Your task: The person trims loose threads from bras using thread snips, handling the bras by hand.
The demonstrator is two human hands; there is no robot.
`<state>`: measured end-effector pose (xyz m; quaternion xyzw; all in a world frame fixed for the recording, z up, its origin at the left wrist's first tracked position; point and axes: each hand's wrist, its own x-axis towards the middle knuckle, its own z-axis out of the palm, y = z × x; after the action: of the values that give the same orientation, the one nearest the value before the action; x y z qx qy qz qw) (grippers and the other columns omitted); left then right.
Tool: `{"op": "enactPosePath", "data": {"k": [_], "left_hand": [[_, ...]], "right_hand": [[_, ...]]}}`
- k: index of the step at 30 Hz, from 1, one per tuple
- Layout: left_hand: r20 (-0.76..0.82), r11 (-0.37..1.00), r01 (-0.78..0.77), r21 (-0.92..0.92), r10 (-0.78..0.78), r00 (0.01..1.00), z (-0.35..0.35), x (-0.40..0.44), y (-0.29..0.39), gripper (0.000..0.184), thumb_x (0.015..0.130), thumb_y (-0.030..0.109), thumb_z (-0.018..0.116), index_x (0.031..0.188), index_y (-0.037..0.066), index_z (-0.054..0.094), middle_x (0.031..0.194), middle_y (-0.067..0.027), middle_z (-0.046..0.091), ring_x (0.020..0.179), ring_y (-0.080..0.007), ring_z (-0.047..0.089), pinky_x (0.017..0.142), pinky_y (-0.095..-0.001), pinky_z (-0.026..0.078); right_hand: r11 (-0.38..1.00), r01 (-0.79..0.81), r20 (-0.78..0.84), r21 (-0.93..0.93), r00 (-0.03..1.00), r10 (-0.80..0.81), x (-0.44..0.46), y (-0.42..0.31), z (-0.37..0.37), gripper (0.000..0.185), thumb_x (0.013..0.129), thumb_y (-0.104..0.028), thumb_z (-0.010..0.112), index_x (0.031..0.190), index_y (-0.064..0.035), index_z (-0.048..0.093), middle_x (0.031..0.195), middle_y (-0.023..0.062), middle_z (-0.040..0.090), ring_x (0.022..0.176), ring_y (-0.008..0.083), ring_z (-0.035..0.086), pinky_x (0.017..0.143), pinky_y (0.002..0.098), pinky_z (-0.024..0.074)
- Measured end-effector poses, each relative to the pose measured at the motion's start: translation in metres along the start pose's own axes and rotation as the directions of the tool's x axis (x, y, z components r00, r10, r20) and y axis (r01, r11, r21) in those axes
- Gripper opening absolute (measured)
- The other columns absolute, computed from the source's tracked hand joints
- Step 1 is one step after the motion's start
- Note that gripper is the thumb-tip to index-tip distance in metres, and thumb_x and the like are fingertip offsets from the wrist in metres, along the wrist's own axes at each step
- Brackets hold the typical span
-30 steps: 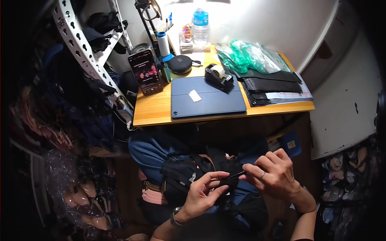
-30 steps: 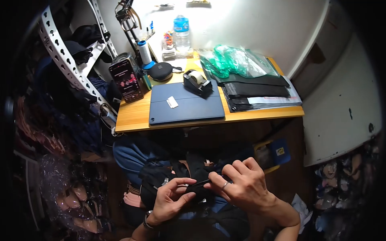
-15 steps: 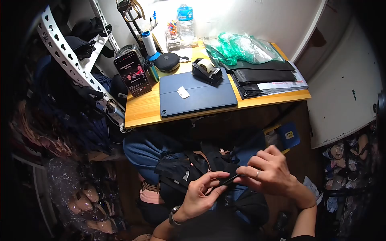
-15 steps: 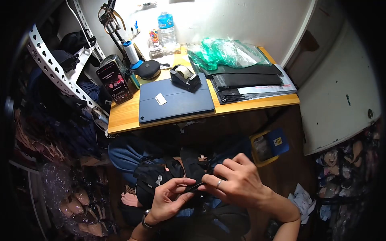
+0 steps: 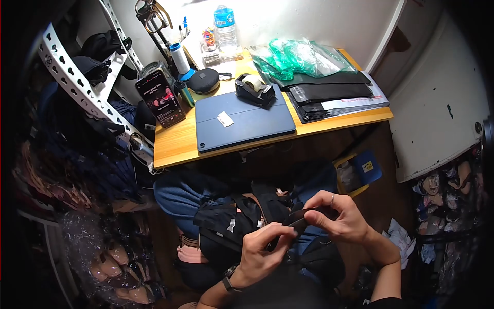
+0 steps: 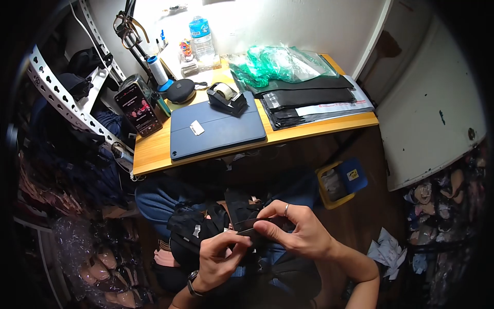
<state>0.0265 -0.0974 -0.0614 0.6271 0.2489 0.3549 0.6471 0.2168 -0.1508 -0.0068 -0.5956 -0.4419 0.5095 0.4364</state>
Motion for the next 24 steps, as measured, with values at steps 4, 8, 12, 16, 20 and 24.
{"op": "enactPosePath", "data": {"k": [4,8,12,16,20,24], "left_hand": [[0.098,0.964,-0.072,0.256,0.048,0.994,0.000,0.007,0.006,0.039,0.085,-0.003,0.060,0.123,0.000,0.048,0.084,-0.0098,0.065,0.073,-0.0121,0.062,0.065,-0.0218,0.047],[0.027,0.990,0.029,0.139,-0.033,0.999,0.003,0.009,0.004,0.043,0.086,-0.006,0.057,0.126,0.001,0.045,0.085,-0.0088,0.063,0.070,-0.0101,0.057,0.060,-0.0216,0.041],[0.069,0.997,0.033,0.075,-0.038,0.997,0.003,0.010,0.004,0.043,0.086,-0.007,0.056,0.127,0.002,0.044,0.088,-0.0068,0.059,0.068,-0.0066,0.050,0.056,-0.0200,0.034],[0.089,0.985,0.075,0.156,-0.089,0.992,0.001,0.010,0.009,0.043,0.086,-0.007,0.055,0.127,0.003,0.046,0.111,-0.0136,0.064,0.085,-0.0180,0.067,0.072,-0.0252,0.049],[0.134,0.983,0.046,0.179,-0.071,0.988,-0.001,0.012,0.010,0.047,0.085,-0.007,0.056,0.130,0.004,0.044,0.101,-0.0130,0.066,0.079,-0.0160,0.066,0.067,-0.0231,0.047],[0.165,0.982,0.042,0.185,-0.073,0.984,-0.001,0.013,0.010,0.053,0.084,-0.008,0.057,0.133,0.005,0.040,0.090,-0.0123,0.067,0.073,-0.0127,0.064,0.063,-0.0210,0.045]], "right_hand": [[0.480,0.325,0.067,-0.815,0.876,-0.479,-0.002,-0.003,-0.001,0.032,0.080,-0.021,0.071,0.109,-0.0090,0.060,0.071,0.0037,0.057,0.058,0.0197,0.055,0.053,0.0304,0.0429],[0.327,0.360,0.218,-0.874,0.891,-0.398,-0.024,-0.004,-0.007,0.033,0.080,-0.024,0.070,0.109,-0.0109,0.060,0.070,0.0039,0.055,0.059,0.0209,0.057,0.051,0.0309,0.0437],[0.356,0.363,0.227,-0.861,0.901,-0.369,-0.029,0.000,-0.006,0.029,0.081,-0.026,0.069,0.105,-0.0119,0.060,0.070,0.0029,0.057,0.059,0.0199,0.058,0.051,0.0303,0.0438],[0.344,0.389,0.241,-0.855,0.883,-0.402,-0.027,0.007,-0.006,0.024,0.084,-0.032,0.064,0.098,-0.0129,0.062,0.069,-0.0006,0.058,0.058,0.0156,0.059,0.050,0.0271,0.0444],[0.370,0.403,0.263,-0.837,0.890,-0.372,-0.026,0.006,-0.007,0.022,0.084,-0.033,0.064,0.094,-0.0127,0.062,0.070,-0.0006,0.059,0.058,0.0157,0.060,0.050,0.0269,0.0449],[0.427,0.415,0.260,-0.804,0.890,-0.375,-0.028,0.014,-0.009,0.022,0.084,-0.032,0.064,0.093,-0.0120,0.062,0.071,-0.0002,0.060,0.058,0.0162,0.061,0.050,0.0271,0.0450]]}}
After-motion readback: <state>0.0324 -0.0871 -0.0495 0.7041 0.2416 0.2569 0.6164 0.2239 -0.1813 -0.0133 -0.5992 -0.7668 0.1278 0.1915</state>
